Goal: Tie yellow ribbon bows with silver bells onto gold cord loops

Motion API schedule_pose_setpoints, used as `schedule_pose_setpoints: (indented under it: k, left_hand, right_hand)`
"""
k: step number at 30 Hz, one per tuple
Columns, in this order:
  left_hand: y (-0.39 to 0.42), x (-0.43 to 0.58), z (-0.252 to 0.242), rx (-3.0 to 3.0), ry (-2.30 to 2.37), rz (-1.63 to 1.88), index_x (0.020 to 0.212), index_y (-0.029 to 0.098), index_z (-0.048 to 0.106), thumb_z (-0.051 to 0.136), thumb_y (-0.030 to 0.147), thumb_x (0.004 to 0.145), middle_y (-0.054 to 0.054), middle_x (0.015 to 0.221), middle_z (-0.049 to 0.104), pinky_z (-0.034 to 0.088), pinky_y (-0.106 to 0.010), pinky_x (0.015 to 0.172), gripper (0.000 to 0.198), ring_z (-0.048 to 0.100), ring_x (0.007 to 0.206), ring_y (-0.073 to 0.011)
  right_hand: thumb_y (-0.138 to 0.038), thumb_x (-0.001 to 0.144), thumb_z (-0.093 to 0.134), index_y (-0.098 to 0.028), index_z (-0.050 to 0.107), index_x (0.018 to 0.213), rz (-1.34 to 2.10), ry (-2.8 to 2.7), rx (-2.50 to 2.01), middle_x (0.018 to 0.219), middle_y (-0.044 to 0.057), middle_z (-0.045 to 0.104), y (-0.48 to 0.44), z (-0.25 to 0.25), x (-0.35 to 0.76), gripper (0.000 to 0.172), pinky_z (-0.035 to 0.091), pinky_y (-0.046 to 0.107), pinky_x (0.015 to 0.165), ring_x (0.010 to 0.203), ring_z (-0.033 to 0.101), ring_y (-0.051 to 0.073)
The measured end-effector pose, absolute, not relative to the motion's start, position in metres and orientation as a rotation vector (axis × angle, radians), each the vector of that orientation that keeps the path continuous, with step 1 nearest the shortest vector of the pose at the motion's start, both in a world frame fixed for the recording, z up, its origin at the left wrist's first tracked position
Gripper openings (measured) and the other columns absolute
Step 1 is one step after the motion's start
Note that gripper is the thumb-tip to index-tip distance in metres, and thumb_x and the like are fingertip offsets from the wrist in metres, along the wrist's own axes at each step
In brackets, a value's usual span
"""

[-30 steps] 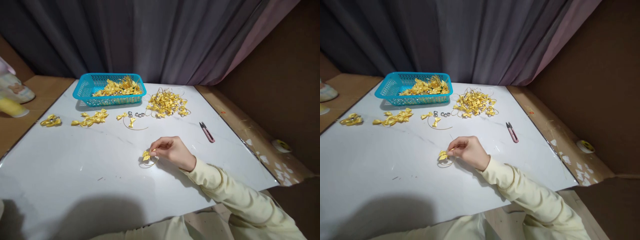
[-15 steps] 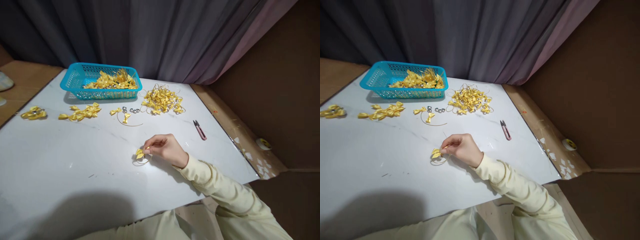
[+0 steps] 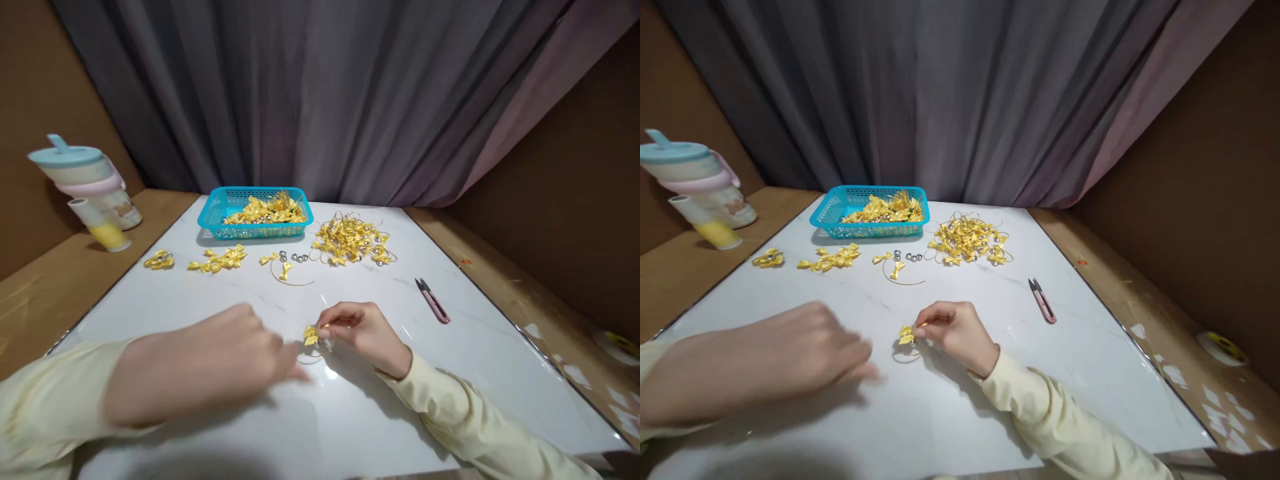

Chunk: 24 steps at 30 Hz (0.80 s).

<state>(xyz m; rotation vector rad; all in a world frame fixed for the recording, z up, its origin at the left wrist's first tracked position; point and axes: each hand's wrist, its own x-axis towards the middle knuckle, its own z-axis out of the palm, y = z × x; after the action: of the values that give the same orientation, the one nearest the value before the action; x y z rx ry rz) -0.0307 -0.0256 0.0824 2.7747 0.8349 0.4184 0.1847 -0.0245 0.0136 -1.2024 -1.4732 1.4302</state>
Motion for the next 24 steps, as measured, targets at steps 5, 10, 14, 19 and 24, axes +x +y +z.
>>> schedule_pose_setpoints:
  k: [5,10,14,19,24]
  left_hand:
    - [0.015,-0.006,0.049,2.464,0.931,0.499,0.059,0.017,0.045,0.028,0.032,0.094,0.005,0.047,0.039,0.028,-0.022,0.045,0.042,0.036,0.041,-0.0077]
    - [0.013,0.001,0.011,2.189,0.831,0.516,0.055,0.017,0.037,0.028,0.034,0.093,0.006,0.047,0.038,0.032,-0.020,0.049,0.043,0.037,0.044,-0.0066]
    - [0.004,-0.001,0.002,2.226,0.757,0.534,0.061,0.017,0.042,0.032,0.028,0.091,0.006,0.048,0.040,0.031,-0.019,0.048,0.033,0.038,0.043,-0.0061]
    - [0.001,0.000,0.003,2.122,0.715,0.505,0.077,0.017,0.049,0.032,0.027,0.091,0.005,0.048,0.046,0.034,-0.019,0.047,0.024,0.042,0.042,-0.0074]
    - [-0.001,0.001,0.004,1.884,0.703,0.465,0.069,0.017,0.046,0.032,0.033,0.091,0.007,0.042,0.041,0.034,-0.018,0.044,0.031,0.038,0.038,-0.0066]
  right_hand:
    - [-0.028,0.065,0.072,-0.015,0.068,0.068,1.274,-1.596,-1.205,0.070,0.005,0.068,-0.023,0.018,0.189,0.014,0.051,0.028,0.067,0.066,0.062,0.015]
    - [-0.023,0.069,0.068,-0.016,0.068,0.070,1.184,-1.675,-1.213,0.070,0.004,0.069,-0.022,0.017,0.193,0.008,0.051,0.028,0.068,0.066,0.062,0.015]
    - [-0.021,0.069,0.067,-0.015,0.068,0.071,1.158,-1.681,-1.205,0.070,0.003,0.069,-0.023,0.021,0.193,0.006,0.050,0.027,0.067,0.066,0.062,0.015]
    - [-0.018,0.069,0.065,-0.014,0.068,0.070,1.145,-1.698,-1.189,0.069,0.003,0.068,-0.023,0.023,0.192,0.004,0.050,0.026,0.066,0.065,0.061,0.014]
    - [-0.017,0.070,0.065,-0.014,0.068,0.071,1.108,-1.725,-1.197,0.069,0.004,0.069,-0.023,0.020,0.191,0.004,0.049,0.026,0.066,0.065,0.060,0.014]
